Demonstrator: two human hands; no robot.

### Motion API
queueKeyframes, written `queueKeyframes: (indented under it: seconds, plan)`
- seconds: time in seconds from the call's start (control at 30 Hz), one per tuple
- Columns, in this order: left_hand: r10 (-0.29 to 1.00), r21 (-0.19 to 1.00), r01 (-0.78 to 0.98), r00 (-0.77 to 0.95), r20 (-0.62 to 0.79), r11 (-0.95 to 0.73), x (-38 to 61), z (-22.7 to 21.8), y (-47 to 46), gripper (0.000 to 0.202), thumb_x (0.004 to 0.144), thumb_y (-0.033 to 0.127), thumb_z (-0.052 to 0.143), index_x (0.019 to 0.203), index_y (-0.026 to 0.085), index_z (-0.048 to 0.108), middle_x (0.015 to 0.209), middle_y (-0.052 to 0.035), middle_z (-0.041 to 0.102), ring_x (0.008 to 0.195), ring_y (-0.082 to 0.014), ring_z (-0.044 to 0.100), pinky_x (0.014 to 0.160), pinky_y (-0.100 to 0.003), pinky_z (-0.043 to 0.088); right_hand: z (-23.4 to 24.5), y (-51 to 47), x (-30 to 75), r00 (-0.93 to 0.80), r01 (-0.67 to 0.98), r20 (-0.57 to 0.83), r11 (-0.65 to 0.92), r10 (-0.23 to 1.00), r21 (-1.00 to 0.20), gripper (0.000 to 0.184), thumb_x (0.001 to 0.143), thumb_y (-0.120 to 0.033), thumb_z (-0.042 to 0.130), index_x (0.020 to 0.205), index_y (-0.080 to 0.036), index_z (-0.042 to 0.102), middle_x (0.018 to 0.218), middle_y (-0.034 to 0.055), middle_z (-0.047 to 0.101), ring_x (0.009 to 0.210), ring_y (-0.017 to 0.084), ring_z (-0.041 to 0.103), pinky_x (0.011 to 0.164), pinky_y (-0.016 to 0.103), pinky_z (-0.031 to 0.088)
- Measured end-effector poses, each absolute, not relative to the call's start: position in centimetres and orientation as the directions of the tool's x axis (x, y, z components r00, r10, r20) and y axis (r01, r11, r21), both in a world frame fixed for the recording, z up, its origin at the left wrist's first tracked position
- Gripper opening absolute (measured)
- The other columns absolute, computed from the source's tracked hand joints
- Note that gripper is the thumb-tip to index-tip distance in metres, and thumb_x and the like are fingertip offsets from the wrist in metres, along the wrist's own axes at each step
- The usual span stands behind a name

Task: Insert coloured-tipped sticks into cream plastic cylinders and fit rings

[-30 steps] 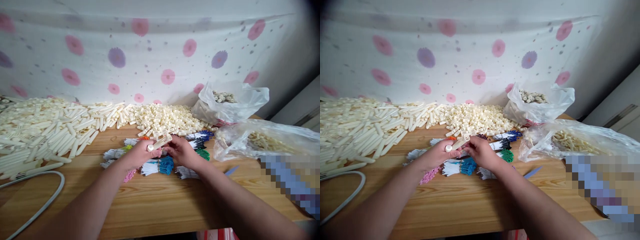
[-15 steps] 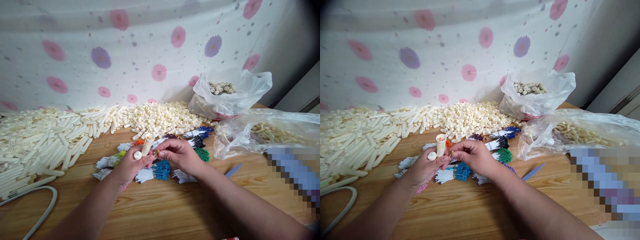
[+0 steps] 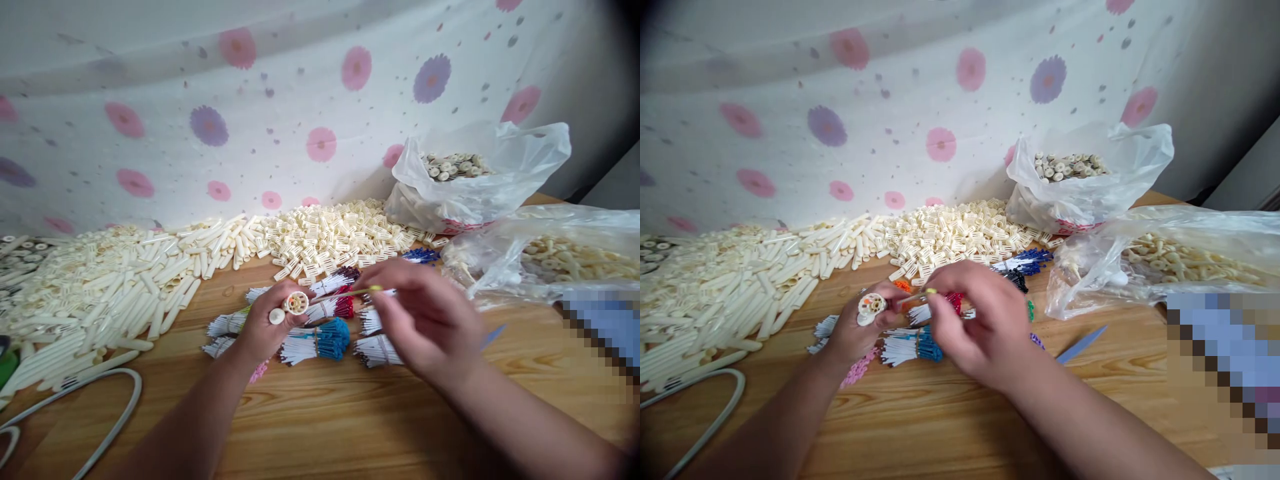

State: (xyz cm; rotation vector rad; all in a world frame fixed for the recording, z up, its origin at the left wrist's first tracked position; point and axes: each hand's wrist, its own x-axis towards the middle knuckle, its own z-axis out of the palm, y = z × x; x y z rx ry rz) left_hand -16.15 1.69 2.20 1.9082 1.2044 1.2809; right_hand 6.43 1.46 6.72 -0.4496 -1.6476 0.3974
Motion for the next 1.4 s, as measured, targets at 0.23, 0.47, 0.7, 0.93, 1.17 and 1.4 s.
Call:
queueKeyframes:
  seconds: [0.23,0.47,0.7,0.93,1.17,1.4]
  plan:
    - [0.849,0.762,0.379,0.292,0.440,-0.525,-16.2,3.2,1.3,0.040,0.083,0.053,0.054,0.101,0.022,0.072,0.084,-0.0084,0.064,0.076,-0.0218,0.056,0.074,-0.034,0.043,9.7,-1.4,8.7,-0.278,0.185,0.869,0.911,0.409,-0.370,0.020,0.080,-0.009,0.056,0.090,-0.025,0.061,0.077,0.0037,0.070,0.073,0.015,0.068,0.068,0.024,0.058]
    - [0.866,0.778,0.388,0.296,0.402,-0.494,-16.0,3.5,1.2,0.037,0.079,0.054,0.058,0.095,0.025,0.073,0.078,-0.0066,0.064,0.074,-0.0232,0.058,0.071,-0.035,0.044,8.9,-0.7,7.1,-0.352,0.178,0.873,0.940,0.336,-0.291,0.020,0.079,-0.007,0.056,0.088,-0.025,0.061,0.083,0.0041,0.072,0.078,0.015,0.070,0.070,0.024,0.058]
    - [0.830,0.735,0.392,0.341,0.442,-0.553,-16.5,3.0,1.6,0.033,0.082,0.049,0.057,0.101,0.026,0.070,0.082,-0.0056,0.063,0.076,-0.0216,0.057,0.071,-0.033,0.044,8.2,-0.2,6.1,-0.308,0.125,0.862,0.915,0.402,-0.383,0.018,0.082,-0.006,0.053,0.092,-0.021,0.059,0.084,0.0060,0.071,0.077,0.013,0.068,0.070,0.025,0.057]
    - [0.814,0.655,0.485,0.318,0.486,-0.580,-16.7,3.5,1.8,0.049,0.082,0.061,0.047,0.106,0.023,0.068,0.090,-0.0084,0.064,0.083,-0.0224,0.059,0.074,-0.033,0.045,7.8,0.1,6.1,-0.275,0.186,0.868,0.908,0.414,-0.374,0.022,0.082,-0.005,0.055,0.093,-0.024,0.058,0.080,0.0034,0.071,0.075,0.014,0.068,0.068,0.025,0.057]
    - [0.785,0.579,0.544,0.295,0.545,-0.607,-16.7,3.6,1.9,0.046,0.087,0.056,0.043,0.107,0.023,0.068,0.093,-0.0084,0.065,0.087,-0.0222,0.059,0.077,-0.033,0.045,7.1,1.0,5.8,-0.319,0.148,0.848,0.906,0.423,-0.396,0.016,0.083,-0.004,0.055,0.090,-0.017,0.059,0.080,0.0052,0.070,0.074,0.013,0.065,0.068,0.024,0.055]
    - [0.730,0.495,0.580,0.283,0.622,-0.647,-16.7,3.5,1.7,0.040,0.088,0.048,0.049,0.110,0.018,0.066,0.092,-0.0068,0.062,0.086,-0.0193,0.057,0.075,-0.031,0.044,5.3,1.9,4.9,-0.335,0.246,0.850,0.908,0.408,-0.339,0.014,0.082,-0.007,0.055,0.090,-0.014,0.065,0.090,0.0083,0.061,0.081,0.016,0.058,0.068,0.028,0.051]
